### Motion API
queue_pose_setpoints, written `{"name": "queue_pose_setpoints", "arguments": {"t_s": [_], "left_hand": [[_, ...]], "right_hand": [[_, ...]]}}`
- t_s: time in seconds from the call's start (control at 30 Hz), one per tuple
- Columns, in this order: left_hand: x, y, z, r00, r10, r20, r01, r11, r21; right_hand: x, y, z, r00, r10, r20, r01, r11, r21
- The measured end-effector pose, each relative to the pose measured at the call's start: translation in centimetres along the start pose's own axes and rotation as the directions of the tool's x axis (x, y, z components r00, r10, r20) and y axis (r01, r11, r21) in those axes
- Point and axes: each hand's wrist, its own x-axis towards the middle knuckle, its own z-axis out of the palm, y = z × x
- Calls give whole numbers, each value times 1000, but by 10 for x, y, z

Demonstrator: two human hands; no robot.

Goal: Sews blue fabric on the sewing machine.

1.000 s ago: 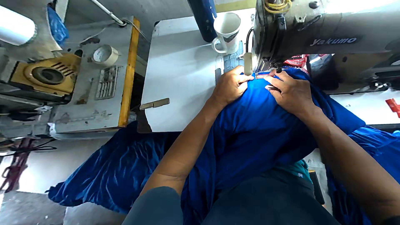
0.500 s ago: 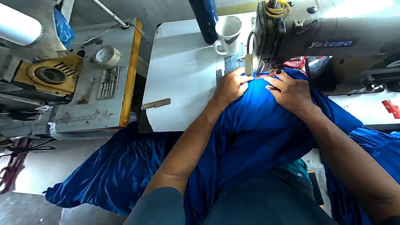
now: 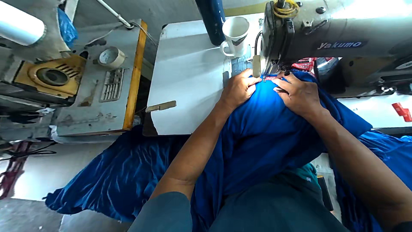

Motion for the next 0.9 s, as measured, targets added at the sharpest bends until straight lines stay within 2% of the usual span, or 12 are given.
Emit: {"name": "queue_pose_setpoints", "arguments": {"t_s": [0.17,0.27,0.33,0.4,0.47,0.5,0.57,0.67,0.8,0.9], "left_hand": [[0,0,-1,1000,11,-5,-11,1000,13],[0,-2,1,1000,7,-1,-7,1000,19],[0,-3,2,1000,-3,-4,3,1000,17],[0,-2,2,1000,-10,-7,10,1000,17],[0,-2,2,1000,-8,-16,8,1000,21],[0,-2,2,1000,-9,-16,9,1000,19],[1,0,0,1000,-22,-9,22,1000,-2],[1,0,0,999,-35,-2,35,999,-6],[1,1,-1,999,-39,5,39,999,-18],[1,2,-2,999,-54,3,54,998,-22]], "right_hand": [[-5,-1,-2,999,-4,-52,7,999,52],[-33,1,-22,975,76,-210,-54,992,111],[-60,13,-43,899,215,-381,-185,976,115],[-90,35,-65,758,355,-547,-358,928,106],[-115,69,-73,635,483,-603,-542,835,98],[-124,84,-75,621,537,-571,-604,792,88],[-133,99,-79,672,577,-465,-623,779,66],[-138,107,-82,737,533,-415,-578,816,21],[-133,97,-86,774,556,-302,-589,808,-21],[-131,98,-75,768,564,-304,-597,802,-21]]}}
